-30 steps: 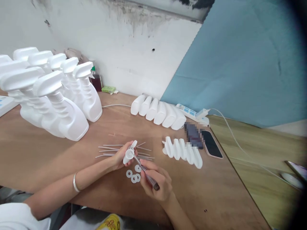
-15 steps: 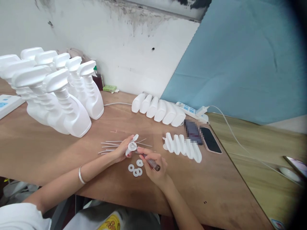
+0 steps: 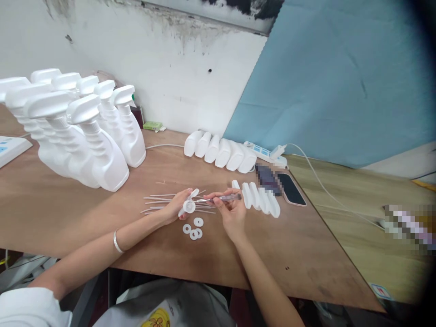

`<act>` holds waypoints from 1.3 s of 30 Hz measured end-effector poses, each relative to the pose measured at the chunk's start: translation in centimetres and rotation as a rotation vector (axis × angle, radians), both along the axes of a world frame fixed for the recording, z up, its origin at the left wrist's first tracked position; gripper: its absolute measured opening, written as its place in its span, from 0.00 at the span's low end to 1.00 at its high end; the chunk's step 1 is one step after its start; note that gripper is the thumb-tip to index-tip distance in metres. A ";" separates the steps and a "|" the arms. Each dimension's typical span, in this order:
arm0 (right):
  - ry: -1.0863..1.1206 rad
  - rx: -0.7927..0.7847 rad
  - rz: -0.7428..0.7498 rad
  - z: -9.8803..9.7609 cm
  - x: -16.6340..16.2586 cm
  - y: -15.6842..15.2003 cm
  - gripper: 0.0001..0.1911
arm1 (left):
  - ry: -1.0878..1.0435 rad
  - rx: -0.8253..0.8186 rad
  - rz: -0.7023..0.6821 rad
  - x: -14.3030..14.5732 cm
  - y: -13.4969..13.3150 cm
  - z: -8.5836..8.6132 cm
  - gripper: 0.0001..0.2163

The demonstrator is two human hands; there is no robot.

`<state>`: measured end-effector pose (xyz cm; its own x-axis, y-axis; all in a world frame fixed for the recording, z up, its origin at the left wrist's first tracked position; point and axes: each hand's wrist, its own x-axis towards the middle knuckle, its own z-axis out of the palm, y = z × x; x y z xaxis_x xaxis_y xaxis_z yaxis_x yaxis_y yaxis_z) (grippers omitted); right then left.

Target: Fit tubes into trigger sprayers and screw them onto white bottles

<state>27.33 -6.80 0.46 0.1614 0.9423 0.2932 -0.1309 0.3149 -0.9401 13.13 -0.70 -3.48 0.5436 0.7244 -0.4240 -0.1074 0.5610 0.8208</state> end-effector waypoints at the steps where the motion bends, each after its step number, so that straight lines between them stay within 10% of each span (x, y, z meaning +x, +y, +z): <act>1: 0.018 0.001 0.012 0.0 0.0 0.0 0.14 | 0.009 0.019 -0.006 0.0 -0.1 0.1 0.17; 20: -0.203 0.142 -0.025 -2.0 -0.8 -0.2 0.11 | 0.407 0.853 0.180 -1.5 0.4 0.4 0.12; 32: -0.182 -0.033 -0.087 -2.8 -0.3 0.9 0.14 | 0.542 1.426 0.289 -2.5 -0.7 0.5 0.09; 39: -1.067 -0.161 -0.106 -2.6 0.3 0.7 0.13 | 0.419 1.174 0.445 -1.8 -0.3 0.7 0.12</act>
<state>27.60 -6.15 -2.17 -0.0205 0.9786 0.2049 0.7997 0.1391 -0.5841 11.32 -0.99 -2.81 0.1478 0.8550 0.4971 0.2828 -0.5181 0.8072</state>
